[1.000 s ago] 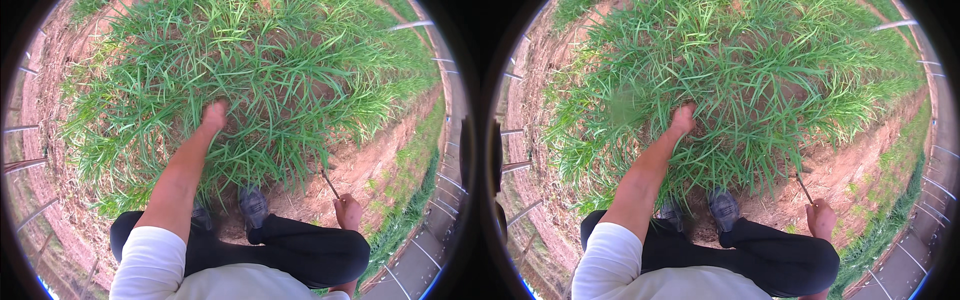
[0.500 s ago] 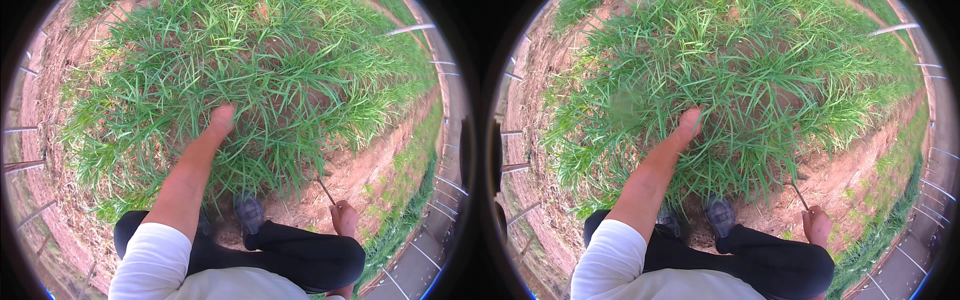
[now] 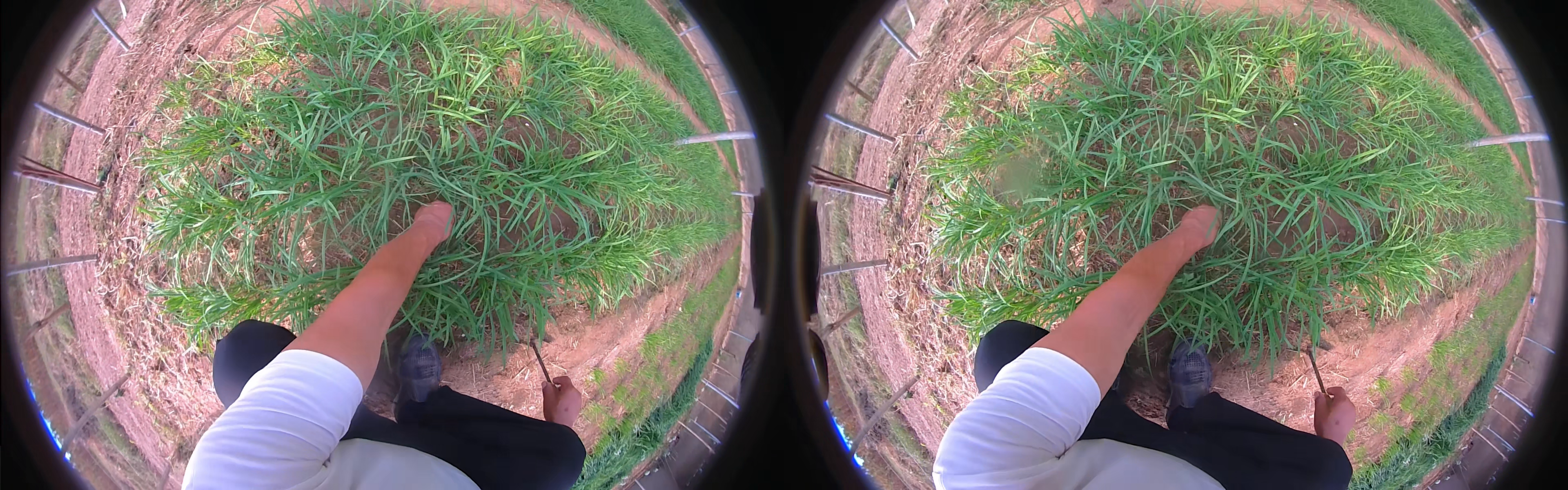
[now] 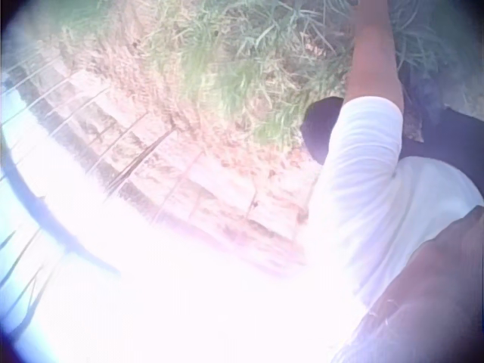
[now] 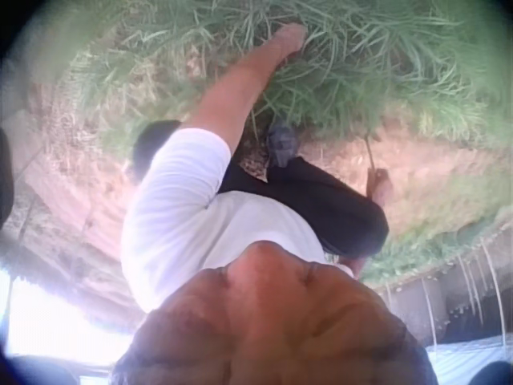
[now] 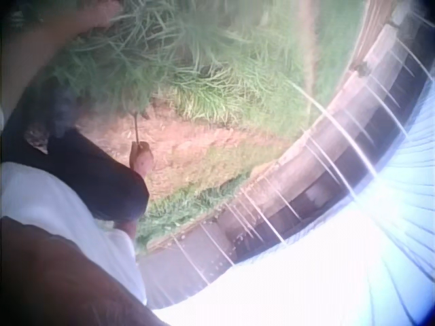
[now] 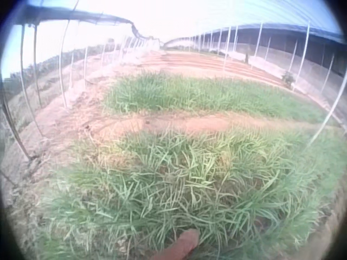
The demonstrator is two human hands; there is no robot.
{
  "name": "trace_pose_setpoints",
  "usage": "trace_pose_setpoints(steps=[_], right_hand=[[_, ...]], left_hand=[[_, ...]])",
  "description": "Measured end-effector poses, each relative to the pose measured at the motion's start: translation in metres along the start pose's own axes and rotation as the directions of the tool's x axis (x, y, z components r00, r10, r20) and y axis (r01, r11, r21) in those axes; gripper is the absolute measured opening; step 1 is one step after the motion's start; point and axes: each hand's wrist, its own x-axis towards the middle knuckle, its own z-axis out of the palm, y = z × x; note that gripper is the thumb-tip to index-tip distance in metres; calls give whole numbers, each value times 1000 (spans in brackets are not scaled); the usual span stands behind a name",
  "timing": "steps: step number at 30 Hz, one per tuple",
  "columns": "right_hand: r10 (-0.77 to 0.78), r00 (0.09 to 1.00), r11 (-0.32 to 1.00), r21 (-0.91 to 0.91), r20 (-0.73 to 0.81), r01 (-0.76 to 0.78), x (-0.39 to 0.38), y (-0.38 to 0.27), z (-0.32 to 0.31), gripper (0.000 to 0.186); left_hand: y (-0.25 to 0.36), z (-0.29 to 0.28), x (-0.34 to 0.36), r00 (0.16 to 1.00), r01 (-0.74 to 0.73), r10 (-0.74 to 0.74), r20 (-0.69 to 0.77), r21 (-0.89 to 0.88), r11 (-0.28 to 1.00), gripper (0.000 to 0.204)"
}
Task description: The person uses a small hand hoe to loosen soil and remove weeds from a garden bed. They repeatedly scrape the ground, pull out weeds by hand, and clear debris from the rows.
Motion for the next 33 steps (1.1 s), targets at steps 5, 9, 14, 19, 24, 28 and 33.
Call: trace_pose_setpoints(steps=[5, 9, 14, 19, 24, 28, 33], right_hand=[[-18, 1000, 1000, 6, -13, 19, 6, 6, 5, 35], [-23, 1000, 997, -74, 18, 25, 13, -6, -3, 34], [-89, 996, 991, -99, 11, 89, 23, -18, -7, 35], [-130, 991, 974, -182, 41, 135, 30, -27, 0, 38], [-144, 980, 965, -202, 136, 169, 22, -21, 1, 43], [-207, 962, 960, -153, 179, 235, 41, -6, 11, 41], [-209, 960, 960, -148, 186, 238, 41, -14, 4, 37]], left_hand=[[13, -29, -26, 988, -114, 114, 101, -3, 993, 23], [17, -63, -28, 876, -394, 298, 379, 209, 895, 25], [-13, -141, -54, 884, -339, 224, 411, 231, 912, 25], [-133, -253, -196, 950, -239, 250, 187, -78, 968, 9], [-336, -312, -373, 837, 512, -544, -64, -259, 819, 11], [-485, -304, -542, 259, 965, -578, -774, 185, 185, 48], [-427, -236, -492, 570, 544, -452, -686, -97, 834, 32]])
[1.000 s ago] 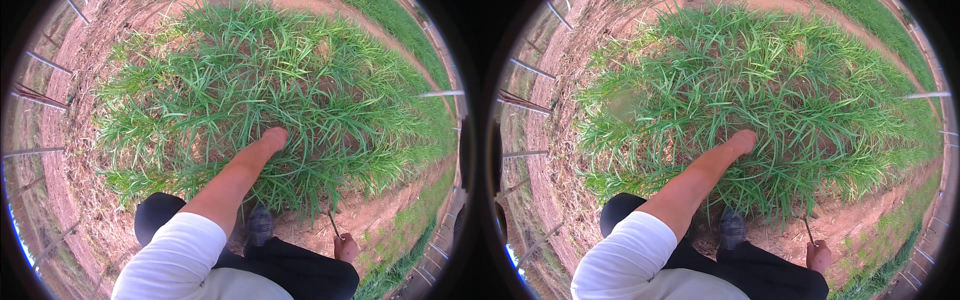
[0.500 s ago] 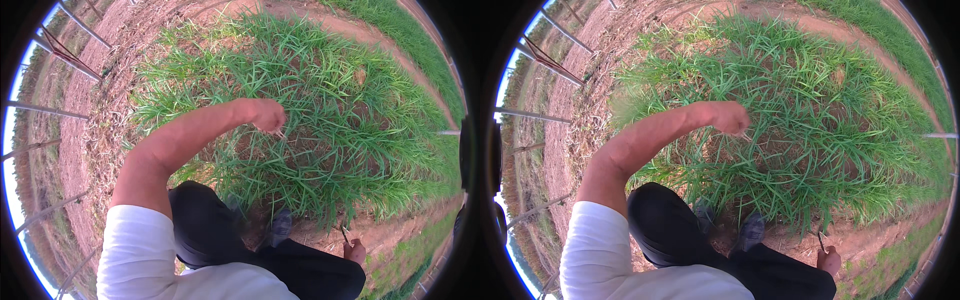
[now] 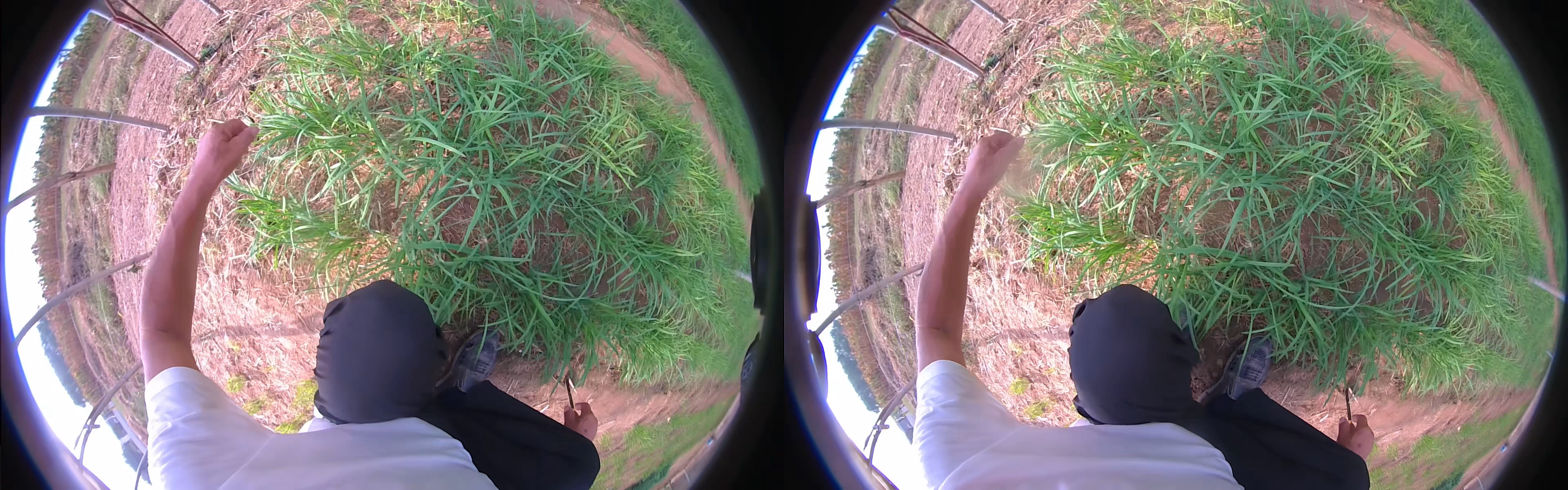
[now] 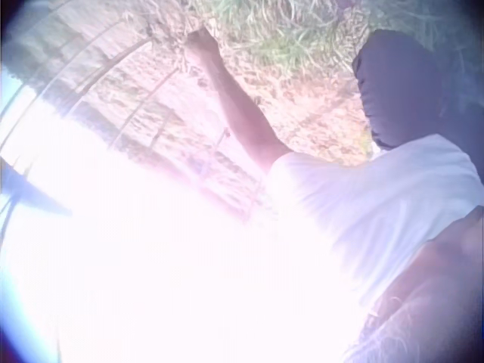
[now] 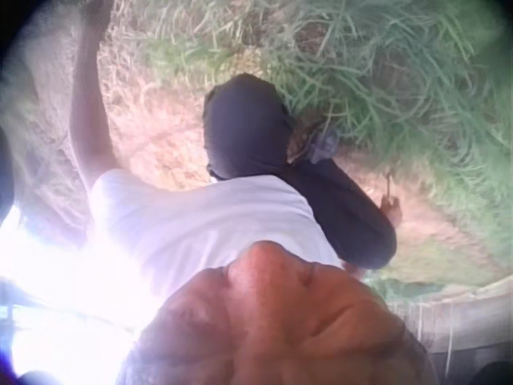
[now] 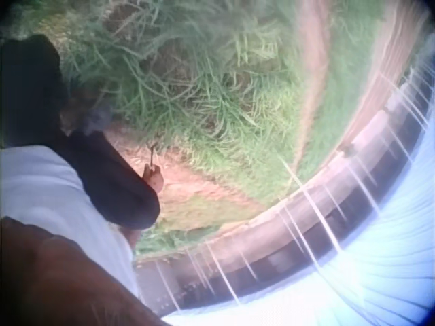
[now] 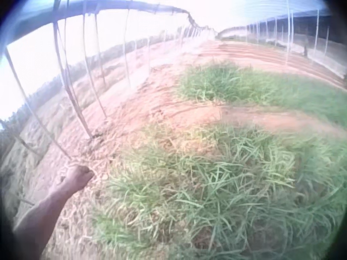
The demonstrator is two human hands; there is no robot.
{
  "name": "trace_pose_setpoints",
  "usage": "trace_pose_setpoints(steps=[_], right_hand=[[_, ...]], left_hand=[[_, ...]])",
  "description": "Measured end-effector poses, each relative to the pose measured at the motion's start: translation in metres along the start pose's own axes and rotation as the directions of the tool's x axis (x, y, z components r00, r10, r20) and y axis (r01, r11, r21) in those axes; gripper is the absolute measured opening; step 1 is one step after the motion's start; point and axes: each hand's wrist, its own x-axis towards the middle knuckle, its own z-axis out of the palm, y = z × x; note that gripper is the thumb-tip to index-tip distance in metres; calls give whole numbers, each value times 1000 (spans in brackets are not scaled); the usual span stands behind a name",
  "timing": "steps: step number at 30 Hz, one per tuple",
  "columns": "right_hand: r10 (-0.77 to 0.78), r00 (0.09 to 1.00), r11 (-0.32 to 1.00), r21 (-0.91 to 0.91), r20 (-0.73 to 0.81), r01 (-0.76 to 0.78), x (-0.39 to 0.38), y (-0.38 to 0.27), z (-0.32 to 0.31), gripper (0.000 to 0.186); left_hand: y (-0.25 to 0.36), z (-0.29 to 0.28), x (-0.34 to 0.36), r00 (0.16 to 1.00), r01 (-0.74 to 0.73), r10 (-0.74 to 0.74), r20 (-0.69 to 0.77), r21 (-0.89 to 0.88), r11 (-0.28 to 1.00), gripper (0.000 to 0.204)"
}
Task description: The person uses a small hand hoe to loosen soil and remove weeds from a garden bed. They repeatedly scrape the ground, pull out weeds by hand, and clear debris from the rows.
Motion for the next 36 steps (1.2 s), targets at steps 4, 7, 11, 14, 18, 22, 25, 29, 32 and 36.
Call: trace_pose_setpoints(steps=[4, 7, 11, 14, 18, 22, 25, 29, 32, 36], right_hand=[[-14, 1000, 999, -42, -6, 13, 1, -11, -3, 37], [-63, 998, 997, -56, -25, 62, 5, -8, -2, 36], [-34, 999, 999, -21, -16, 34, 0, 4, 4, 35], [-19, 1000, 1000, -9, -6, 19, -1, 15, 13, 35], [34, 999, 993, 113, 0, -34, -10, 43, 35, 31], [-6, 1000, 989, 145, -29, 10, -9, 28, 19, 27], [-33, 998, 984, 175, -61, 43, -8, 47, 29, 27], [-26, 999, 985, 168, -22, 30, -8, 42, 23, 26], [-37, 999, 989, 144, 2, 36, -6, 33, 12, 26], [-46, 999, 989, 143, 3, 45, -5, 33, 15, 27]], left_hand=[[163, 100, -66, 794, -129, 326, 512, -382, 915, 25], [240, 161, -84, 664, -205, 371, 650, -318, 925, 22], [239, 237, -78, 711, -106, 255, 655, -259, 960, 27], [226, 240, -68, 689, -108, 104, 718, -40, 993, 39], [172, 208, -54, 598, -20, -89, 797, 126, 992, 66], [89, 232, -82, 735, 333, -203, 647, -84, 939, 53], [99, 205, -89, 663, 249, -100, 742, -92, 964, 45], [111, 210, -74, 356, 236, -206, 911, 126, 963, 32], [62, 253, -72, 412, -64, -101, 905, 139, 988, 30], [18, 293, -72, 831, -33, -48, 554, 134, 990, 64]])
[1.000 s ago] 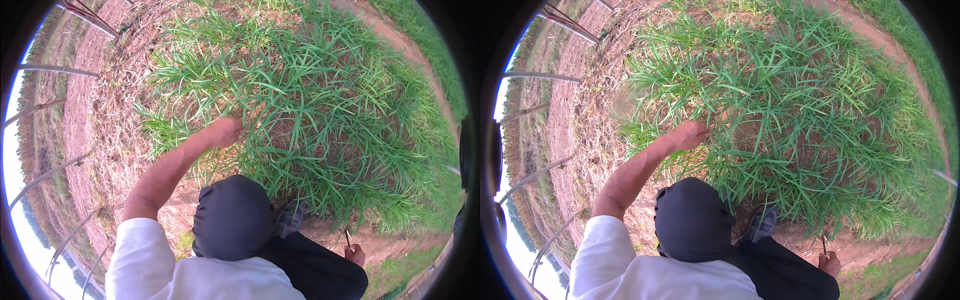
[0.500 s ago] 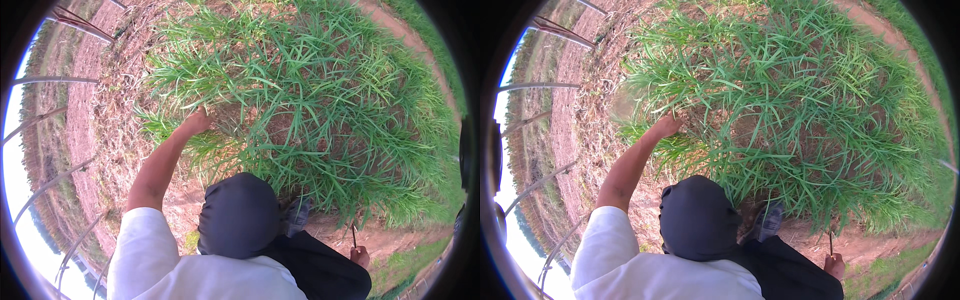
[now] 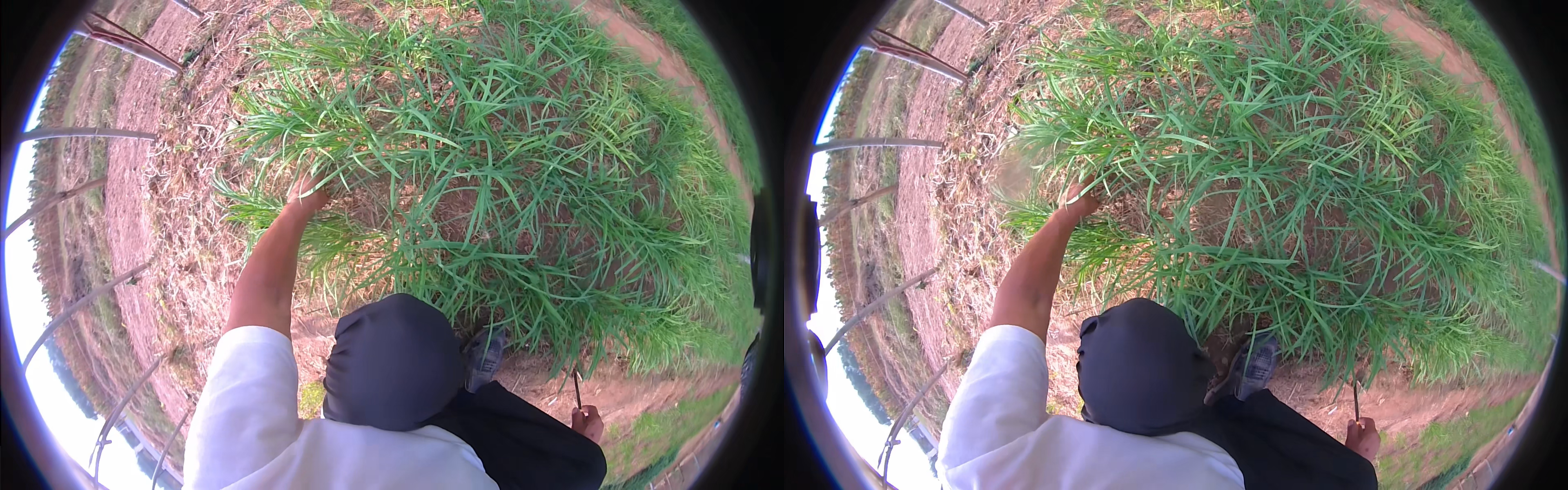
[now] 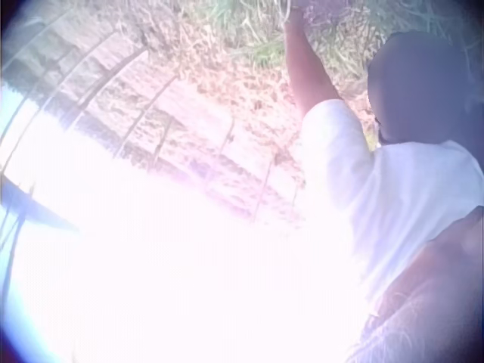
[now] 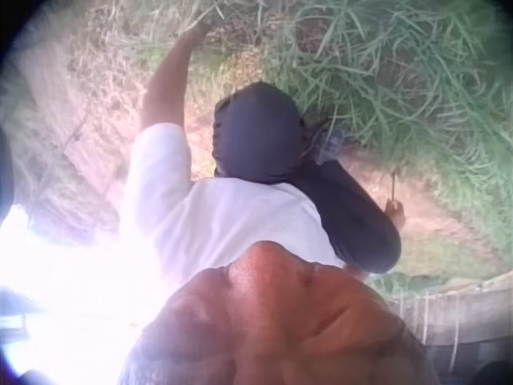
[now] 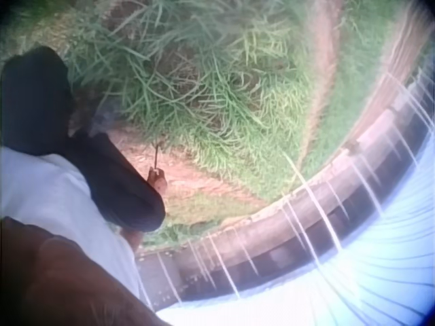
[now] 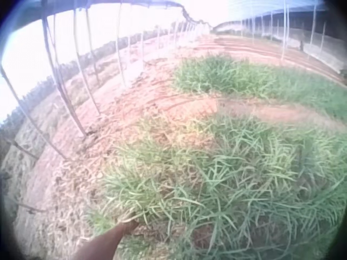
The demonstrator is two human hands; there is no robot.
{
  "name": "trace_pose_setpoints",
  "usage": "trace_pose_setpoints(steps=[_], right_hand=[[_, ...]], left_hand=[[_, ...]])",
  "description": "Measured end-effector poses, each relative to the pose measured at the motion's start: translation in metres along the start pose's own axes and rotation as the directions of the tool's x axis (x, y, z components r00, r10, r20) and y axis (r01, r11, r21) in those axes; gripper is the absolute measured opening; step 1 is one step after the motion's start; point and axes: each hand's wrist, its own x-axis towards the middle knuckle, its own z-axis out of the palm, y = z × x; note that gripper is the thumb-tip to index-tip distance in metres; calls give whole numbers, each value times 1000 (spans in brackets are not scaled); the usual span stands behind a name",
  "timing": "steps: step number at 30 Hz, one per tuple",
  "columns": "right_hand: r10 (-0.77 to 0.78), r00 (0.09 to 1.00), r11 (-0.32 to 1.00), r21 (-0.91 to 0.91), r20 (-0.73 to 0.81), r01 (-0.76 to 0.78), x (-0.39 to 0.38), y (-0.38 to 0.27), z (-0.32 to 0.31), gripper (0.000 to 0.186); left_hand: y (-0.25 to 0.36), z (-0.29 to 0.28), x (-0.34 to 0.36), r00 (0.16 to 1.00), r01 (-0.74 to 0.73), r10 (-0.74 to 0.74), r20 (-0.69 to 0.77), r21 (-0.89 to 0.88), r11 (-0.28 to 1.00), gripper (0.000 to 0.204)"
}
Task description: The person uses a small hand hoe to loosen soil and remove weeds from a garden bed. They repeatedly scrape the ground, pull out weeds by hand, and clear debris from the rows.
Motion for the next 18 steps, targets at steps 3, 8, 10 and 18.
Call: trace_pose_setpoints(steps=[3, 8, 10, 18], right_hand=[[45, 999, 999, 6, -14, -45, -10, 4, 4, 28], [66, 998, 998, 3, 7, -66, -10, 17, 10, 28], [85, 996, 996, 4, 12, -85, -13, 10, 7, 28], [64, 998, 995, 78, -15, -63, -2, 23, 13, 27]], left_hand=[[41, -17, -10, 996, -3, 0, -88, -27, 1000, 86], [55, -23, -17, 997, 46, -49, -62, -57, 997, 91], [63, -33, -25, 996, -1, -8, -90, -102, 995, 83], [60, -2, -18, 999, 39, -28, 43, -270, 962, 66]])
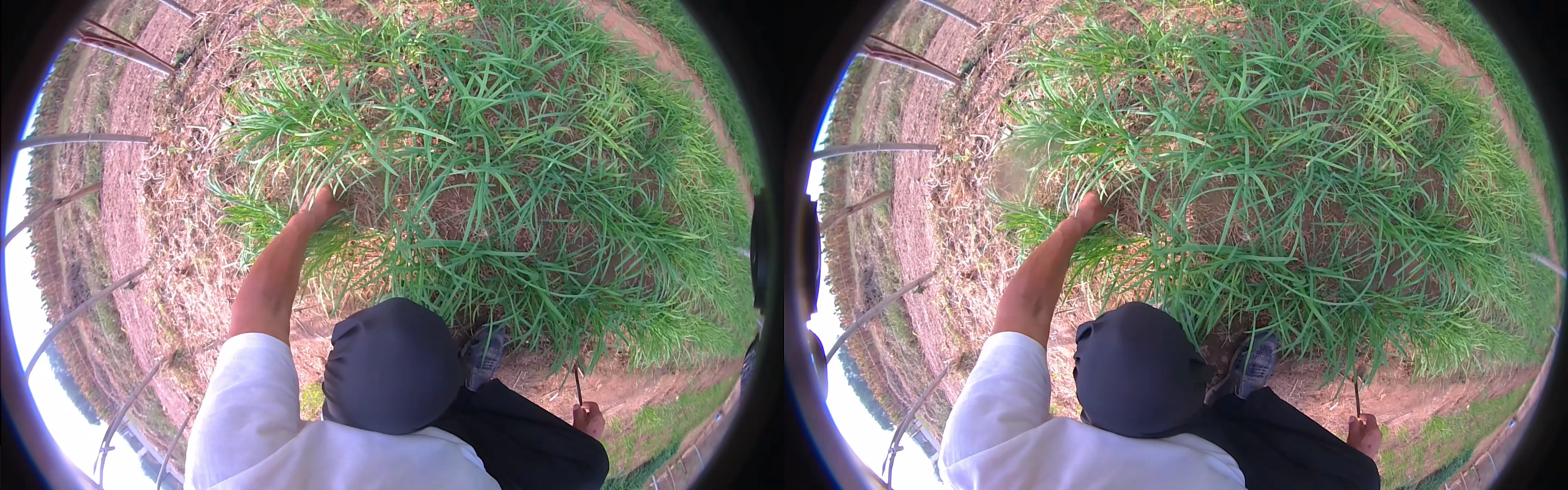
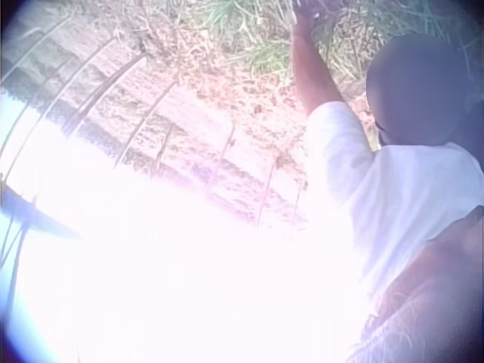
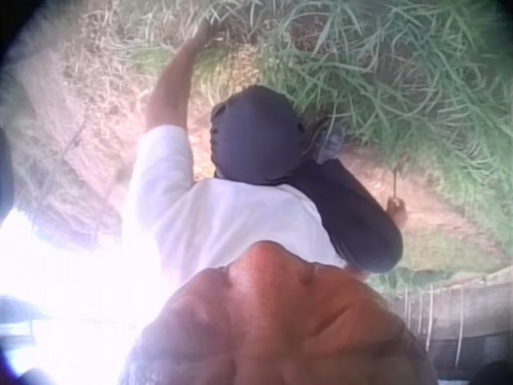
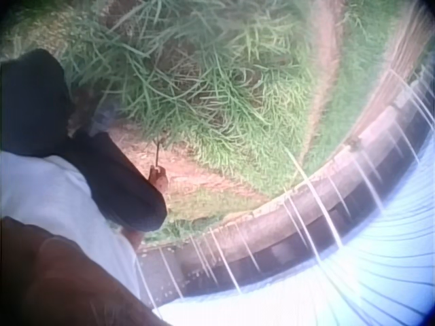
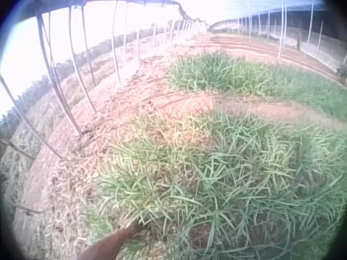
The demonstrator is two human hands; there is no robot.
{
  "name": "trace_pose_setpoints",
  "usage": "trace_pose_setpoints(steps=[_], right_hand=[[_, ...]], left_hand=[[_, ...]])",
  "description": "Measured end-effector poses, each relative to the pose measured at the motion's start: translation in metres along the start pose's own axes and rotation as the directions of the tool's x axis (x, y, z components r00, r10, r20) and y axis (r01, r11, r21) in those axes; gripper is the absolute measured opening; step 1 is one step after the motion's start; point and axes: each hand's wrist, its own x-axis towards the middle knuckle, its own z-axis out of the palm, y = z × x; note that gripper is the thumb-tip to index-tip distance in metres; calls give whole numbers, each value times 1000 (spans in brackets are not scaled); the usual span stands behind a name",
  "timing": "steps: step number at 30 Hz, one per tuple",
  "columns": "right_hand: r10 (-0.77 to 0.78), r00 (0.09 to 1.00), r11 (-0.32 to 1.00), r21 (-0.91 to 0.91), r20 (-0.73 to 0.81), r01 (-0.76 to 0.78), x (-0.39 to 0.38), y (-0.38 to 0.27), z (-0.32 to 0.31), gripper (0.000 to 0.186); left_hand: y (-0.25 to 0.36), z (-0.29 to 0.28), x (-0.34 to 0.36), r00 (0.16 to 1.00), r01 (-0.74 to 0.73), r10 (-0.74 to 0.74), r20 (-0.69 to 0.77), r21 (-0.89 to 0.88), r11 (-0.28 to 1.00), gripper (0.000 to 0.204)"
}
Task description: The person uses a small hand hoe to loosen soil and remove weeds from a garden bed. They repeatedly scrape the ground, pull out weeds by hand, and clear debris from the rows.
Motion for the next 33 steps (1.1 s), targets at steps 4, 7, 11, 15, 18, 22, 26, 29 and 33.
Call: trace_pose_setpoints(steps=[4, 7, 11, 15, 18, 22, 26, 29, 33], right_hand=[[39, 998, 994, 99, 47, -44, -4, -13, -3, 27], [72, 996, 995, 63, 45, -74, -12, -18, -4, 28], [39, 999, 999, -14, 33, -39, -6, -19, -8, 29], [39, 999, 996, -80, 9, -38, -10, -31, -12, 30], [21, 1000, 997, -79, -5, -22, -13, -35, -10, 30], [58, 998, 998, 24, 19, -59, -15, -50, -17, 28], [10, 1000, 1000, -24, -17, -10, -8, -35, -10, 26], [-62, 998, 998, 11, 33, 62, 15, 3, 7, 26], [-44, 999, 998, -49, -7, 44, 1, 12, 18, 29]], left_hand=[[36, -18, -11, 956, -293, 292, 19, 57, 954, 72], [83, -31, -19, 986, 57, -81, 149, 161, 985, 96], [44, 15, -7, 997, 44, -56, 47, 231, 972, 114], [32, 3, 0, 991, -134, 132, 19, 107, 985, 72], [38, -19, 9, 998, -32, 29, 54, 58, 998, 50], [34, -42, -2, 962, 149, -168, -214, -100, 984, 25], [-4, -30, 8, 961, 155, -277, 29, -881, 447, 18], [-83, -4, 17, 988, -146, 82, -129, -634, 760, 23], [-53, -67, -1, 989, 37, -126, -79, -691, 722, 29]])
